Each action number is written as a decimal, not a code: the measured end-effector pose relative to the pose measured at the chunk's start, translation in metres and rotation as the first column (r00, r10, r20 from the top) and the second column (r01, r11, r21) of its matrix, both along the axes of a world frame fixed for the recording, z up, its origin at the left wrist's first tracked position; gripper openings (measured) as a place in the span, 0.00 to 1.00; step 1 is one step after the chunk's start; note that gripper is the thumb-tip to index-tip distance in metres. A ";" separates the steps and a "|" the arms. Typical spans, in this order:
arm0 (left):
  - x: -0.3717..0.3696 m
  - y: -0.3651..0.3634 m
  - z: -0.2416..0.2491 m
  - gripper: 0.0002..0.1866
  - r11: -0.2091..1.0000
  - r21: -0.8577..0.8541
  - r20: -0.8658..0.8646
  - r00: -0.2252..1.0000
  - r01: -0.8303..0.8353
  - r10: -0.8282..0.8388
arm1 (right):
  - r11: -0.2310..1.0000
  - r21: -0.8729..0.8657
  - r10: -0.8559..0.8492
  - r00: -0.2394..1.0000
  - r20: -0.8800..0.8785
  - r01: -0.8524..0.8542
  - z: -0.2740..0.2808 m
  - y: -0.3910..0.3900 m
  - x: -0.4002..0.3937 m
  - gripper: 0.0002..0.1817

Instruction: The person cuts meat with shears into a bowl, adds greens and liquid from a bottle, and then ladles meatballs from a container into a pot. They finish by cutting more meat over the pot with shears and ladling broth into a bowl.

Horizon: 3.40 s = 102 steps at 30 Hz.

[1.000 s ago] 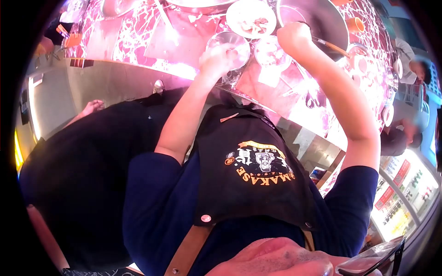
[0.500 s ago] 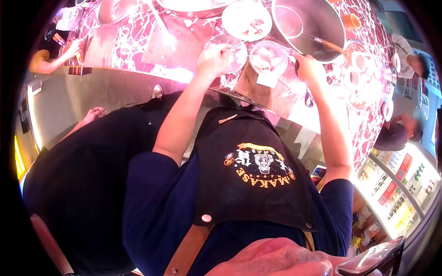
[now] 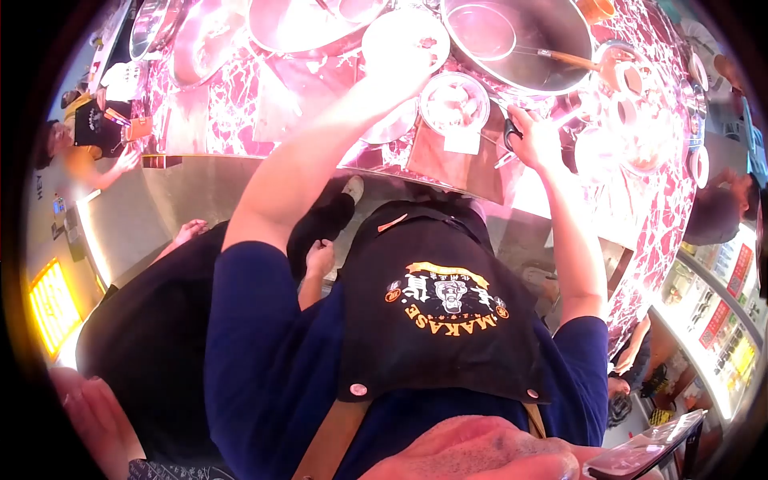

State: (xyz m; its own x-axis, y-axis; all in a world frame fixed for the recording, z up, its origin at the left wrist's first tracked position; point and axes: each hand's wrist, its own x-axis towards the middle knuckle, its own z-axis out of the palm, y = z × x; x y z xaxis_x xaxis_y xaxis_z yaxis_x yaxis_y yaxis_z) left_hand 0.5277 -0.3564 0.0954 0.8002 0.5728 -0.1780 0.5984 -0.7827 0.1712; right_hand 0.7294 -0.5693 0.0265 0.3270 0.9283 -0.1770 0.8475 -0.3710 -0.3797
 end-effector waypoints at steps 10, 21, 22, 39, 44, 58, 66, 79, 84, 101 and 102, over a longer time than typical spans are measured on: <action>0.030 0.009 -0.073 0.08 0.917 0.274 -0.002 0.954 0.290 -0.301 | 1.000 0.006 0.000 1.000 -0.008 0.000 -0.036 0.000 0.003 0.27; -0.007 -0.013 -0.013 0.11 0.996 0.053 0.143 0.987 -0.078 0.070 | 0.961 0.218 0.129 0.971 0.200 -0.173 -0.009 -0.009 0.017 0.32; -0.008 -0.016 -0.009 0.11 0.972 -0.020 0.095 0.967 -0.234 0.235 | 0.954 0.227 0.147 0.966 0.211 -0.195 -0.005 -0.005 0.013 0.32; -0.101 -0.079 -0.100 0.13 0.521 -0.723 0.439 0.280 -0.454 0.854 | 0.963 0.236 0.142 0.989 -0.042 -0.129 -0.054 -0.042 0.049 0.29; -0.116 -0.105 -0.108 0.10 0.607 -0.647 0.491 0.357 -0.462 0.795 | 0.993 0.102 0.064 0.998 -0.011 -0.062 -0.021 -0.013 0.011 0.31; -0.112 -0.121 -0.112 0.10 0.430 -0.792 0.347 0.261 -0.432 0.901 | 0.983 0.158 0.091 0.996 -0.010 -0.088 -0.072 0.000 0.011 0.30; -0.113 -0.120 -0.112 0.09 0.443 -0.788 0.370 0.246 -0.428 0.896 | 0.947 0.315 0.132 0.969 -0.209 -0.061 -0.052 -0.007 0.016 0.33; -0.114 -0.121 -0.103 0.12 0.496 -0.717 0.372 0.333 -0.489 0.866 | 0.979 0.169 0.147 0.973 -0.176 -0.118 0.013 0.014 0.017 0.29; -0.121 -0.107 -0.062 0.13 0.592 -0.620 0.325 0.518 -0.514 0.791 | 0.952 0.080 0.303 0.944 -0.130 -0.295 0.061 -0.015 0.036 0.30; -0.142 -0.138 -0.102 0.12 0.418 -0.851 0.384 0.167 -0.318 0.908 | 0.941 -0.024 0.305 0.880 -0.364 -0.337 0.063 0.001 0.022 0.28; -0.142 -0.141 -0.106 0.12 0.397 -0.877 0.376 0.125 -0.272 0.918 | 0.953 -0.070 0.250 0.896 -0.367 -0.295 0.064 0.004 0.022 0.30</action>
State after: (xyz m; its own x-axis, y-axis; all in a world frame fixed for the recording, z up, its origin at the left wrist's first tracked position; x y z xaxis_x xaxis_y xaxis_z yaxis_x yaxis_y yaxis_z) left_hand 0.3858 -0.4976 -0.0105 0.1142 0.9604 -0.2542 0.1249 0.2400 0.9627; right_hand 0.7519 -0.5649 0.0903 -0.0393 0.9364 -0.3488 0.7425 -0.2062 -0.6373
